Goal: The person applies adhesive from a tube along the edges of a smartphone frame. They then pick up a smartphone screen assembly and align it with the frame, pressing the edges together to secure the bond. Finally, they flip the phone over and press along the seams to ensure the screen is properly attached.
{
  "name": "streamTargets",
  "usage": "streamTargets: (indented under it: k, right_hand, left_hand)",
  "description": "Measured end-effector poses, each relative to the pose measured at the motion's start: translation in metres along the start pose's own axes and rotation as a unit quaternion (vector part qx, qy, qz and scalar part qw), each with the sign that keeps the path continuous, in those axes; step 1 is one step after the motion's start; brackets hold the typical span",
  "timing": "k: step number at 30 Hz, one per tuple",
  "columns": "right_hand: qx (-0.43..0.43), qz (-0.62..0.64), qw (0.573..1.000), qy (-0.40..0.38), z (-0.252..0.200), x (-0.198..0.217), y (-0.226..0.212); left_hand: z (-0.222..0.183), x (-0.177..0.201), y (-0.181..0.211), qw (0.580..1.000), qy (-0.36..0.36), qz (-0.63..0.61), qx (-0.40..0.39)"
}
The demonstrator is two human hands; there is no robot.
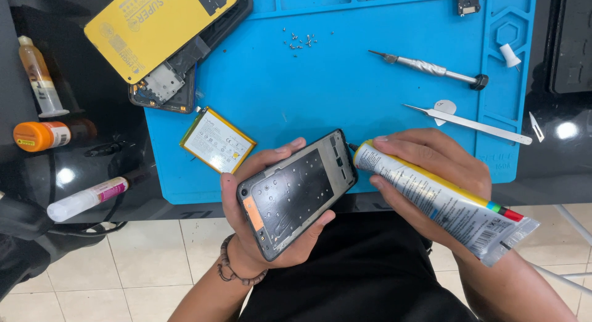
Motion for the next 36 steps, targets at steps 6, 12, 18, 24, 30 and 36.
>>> streamTargets:
  k: [6, 12, 18, 24, 30, 36]
  right_hand:
    - [-0.014, -0.008, 1.000, -0.005, -0.006, 0.001, 0.000]
    - [-0.031, -0.012, 0.999, -0.008, -0.013, 0.002, 0.001]
    - [-0.029, -0.021, 0.999, -0.018, -0.021, 0.002, 0.002]
    - [-0.028, -0.031, 0.999, -0.022, -0.027, 0.003, 0.001]
    - [-0.025, -0.044, 0.998, -0.036, -0.031, 0.003, 0.000]
    - [-0.037, -0.035, 0.998, -0.042, -0.032, 0.005, -0.001]
  left_hand:
    - [-0.001, 0.000, 0.000, 1.000, -0.004, 0.004, 0.001]
    - [-0.002, -0.001, 0.000, 1.000, 0.000, 0.000, -0.002]
    - [0.000, -0.001, 0.003, 1.000, -0.001, 0.019, -0.007]
    - [0.000, -0.002, 0.002, 1.000, -0.003, 0.005, -0.008]
    - [0.003, -0.001, 0.006, 1.000, -0.004, 0.028, -0.013]
    - [0.003, -0.002, 0.007, 0.999, -0.001, 0.025, -0.021]
Point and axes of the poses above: each hand's wrist, its own z-axis towards the middle knuckle, its own x-axis out of the back of the hand, y = z × x, the point moved 9 cm from there along z, towards the middle knuckle, and after that the axes turned 3 degrees about -y, right-handed, at the moved point
